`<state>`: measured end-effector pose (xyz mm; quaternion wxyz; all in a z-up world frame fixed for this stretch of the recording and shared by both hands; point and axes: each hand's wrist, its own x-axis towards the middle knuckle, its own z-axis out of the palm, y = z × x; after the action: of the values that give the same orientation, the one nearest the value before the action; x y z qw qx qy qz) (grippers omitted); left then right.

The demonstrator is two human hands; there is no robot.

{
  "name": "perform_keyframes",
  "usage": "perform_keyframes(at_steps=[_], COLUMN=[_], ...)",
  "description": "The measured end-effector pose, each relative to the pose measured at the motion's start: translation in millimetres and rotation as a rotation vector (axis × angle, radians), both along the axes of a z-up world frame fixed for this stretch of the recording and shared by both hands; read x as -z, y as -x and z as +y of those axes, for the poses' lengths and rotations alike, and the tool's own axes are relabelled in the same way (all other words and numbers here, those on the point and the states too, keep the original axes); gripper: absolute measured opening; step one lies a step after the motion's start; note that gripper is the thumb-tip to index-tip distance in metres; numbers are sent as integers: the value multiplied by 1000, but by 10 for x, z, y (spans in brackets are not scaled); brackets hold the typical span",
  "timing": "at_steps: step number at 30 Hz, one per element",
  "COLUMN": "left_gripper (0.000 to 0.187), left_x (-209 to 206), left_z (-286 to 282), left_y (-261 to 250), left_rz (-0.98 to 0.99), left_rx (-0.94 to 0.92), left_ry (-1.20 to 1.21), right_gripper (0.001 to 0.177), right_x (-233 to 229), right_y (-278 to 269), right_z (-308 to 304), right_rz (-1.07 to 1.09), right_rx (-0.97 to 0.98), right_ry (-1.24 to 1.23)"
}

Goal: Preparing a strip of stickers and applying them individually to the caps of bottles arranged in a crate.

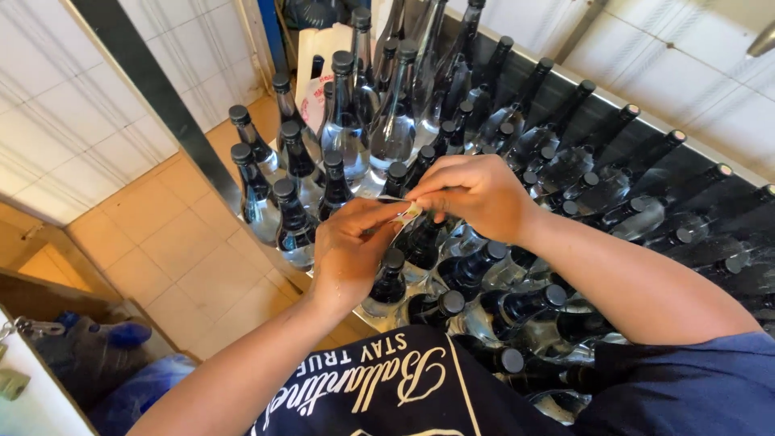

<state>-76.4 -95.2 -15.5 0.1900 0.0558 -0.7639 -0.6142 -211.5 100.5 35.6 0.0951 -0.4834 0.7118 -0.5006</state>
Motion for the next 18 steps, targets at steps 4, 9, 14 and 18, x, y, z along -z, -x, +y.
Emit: perform_keyframes(at_steps=[4,9,14,18], left_gripper=[32,32,34,31], left_x=[11,56,50,182], left_z=[13,54,35,-16], left_y=[1,-57,-109,-73], left_rz=[-9,74,134,160], left_rx=[13,33,58,20], left_ry=[38,-3,24,81], right_gripper=[11,29,16,12], right_x=[13,30,90,-64], right_y=[108,45,170,439], right_z=[81,51,78,240], right_rz=[-132,-115,-181,-183], right_rx=[-24,-85,-151,-117], right_ry=[19,36,39,-9])
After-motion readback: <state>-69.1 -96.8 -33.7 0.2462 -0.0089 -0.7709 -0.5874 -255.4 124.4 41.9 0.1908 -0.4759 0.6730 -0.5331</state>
